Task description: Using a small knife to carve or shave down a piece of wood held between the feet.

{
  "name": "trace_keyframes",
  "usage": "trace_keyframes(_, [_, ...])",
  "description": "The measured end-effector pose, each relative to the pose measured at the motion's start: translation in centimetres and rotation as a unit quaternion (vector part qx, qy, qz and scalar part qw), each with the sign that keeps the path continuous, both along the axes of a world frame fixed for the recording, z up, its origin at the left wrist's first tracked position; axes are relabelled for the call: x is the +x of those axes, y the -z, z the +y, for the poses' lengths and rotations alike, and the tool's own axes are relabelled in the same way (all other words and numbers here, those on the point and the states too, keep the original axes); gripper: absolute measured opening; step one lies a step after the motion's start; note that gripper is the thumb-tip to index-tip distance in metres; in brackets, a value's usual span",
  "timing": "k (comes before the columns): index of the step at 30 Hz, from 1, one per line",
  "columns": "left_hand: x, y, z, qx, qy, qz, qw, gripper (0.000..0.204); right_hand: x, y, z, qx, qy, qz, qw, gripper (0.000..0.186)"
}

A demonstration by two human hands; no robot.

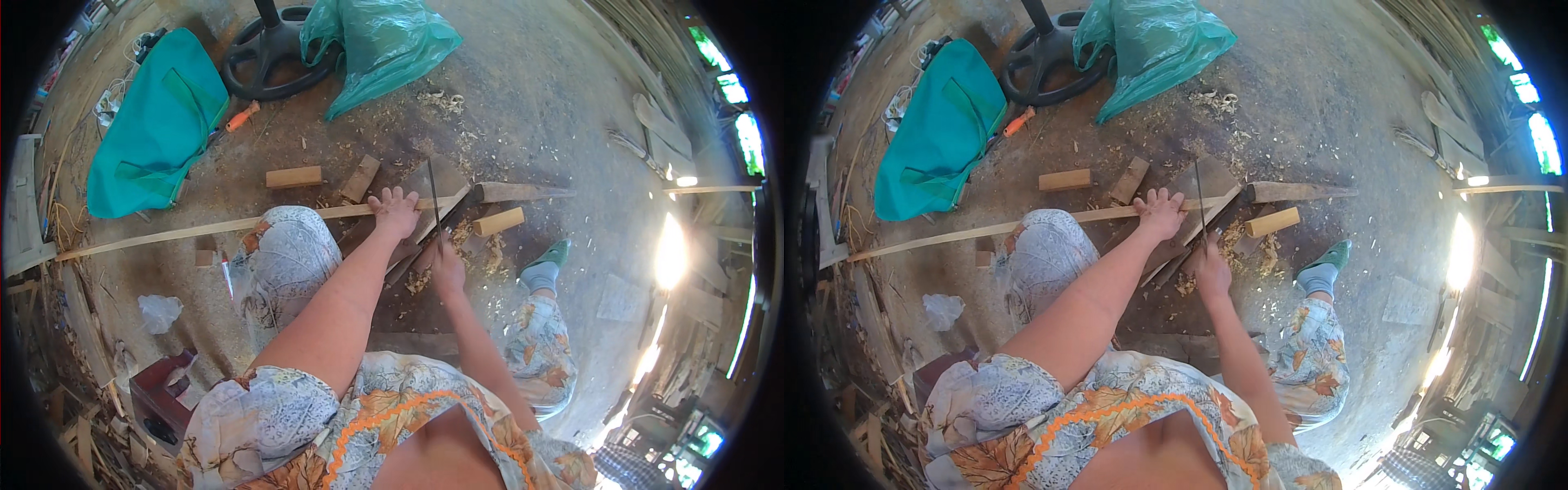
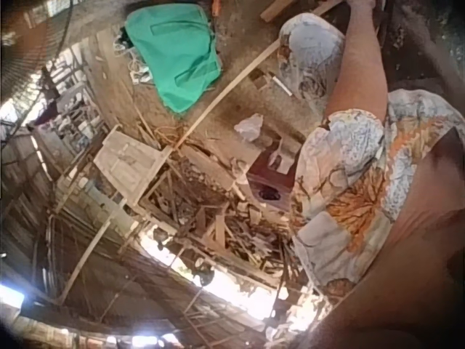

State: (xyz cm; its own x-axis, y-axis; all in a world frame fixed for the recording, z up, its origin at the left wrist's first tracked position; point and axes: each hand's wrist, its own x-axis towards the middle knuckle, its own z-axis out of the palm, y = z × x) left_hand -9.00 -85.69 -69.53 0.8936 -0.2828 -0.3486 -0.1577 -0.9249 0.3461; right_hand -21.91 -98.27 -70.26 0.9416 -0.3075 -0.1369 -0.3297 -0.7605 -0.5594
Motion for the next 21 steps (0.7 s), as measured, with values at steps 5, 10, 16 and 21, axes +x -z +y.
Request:
trace_keyframes(5, [-0.2,-1.0,0.8,0.01,-0.001,0.019,1.0,0.031,-5.8,-1.9,0.4,-0.003,-0.007,0.068,0.998,0.017])
trace_keyframes(10, [0.2,-1.1,-1.2,0.002,0.01,-0.005,1.0,0.031,3.2,-0.4,-0.4,-0.059,0.022,0.037,0.997,0.014])
trace_keyframes(16, [0.3,-1.3,0.9,0.008,0.003,0.027,1.0,0.033,-5.8,-1.2,0.3,-0.003,0.0,0.059,0.998,0.014])
trace_keyframes(21, [0.0,-1.3,1.1,-0.016,-0.016,-0.02,1.0,0.037,-2.6,2.0,0.1,-0.032,-0.091,0.013,0.995,0.024])
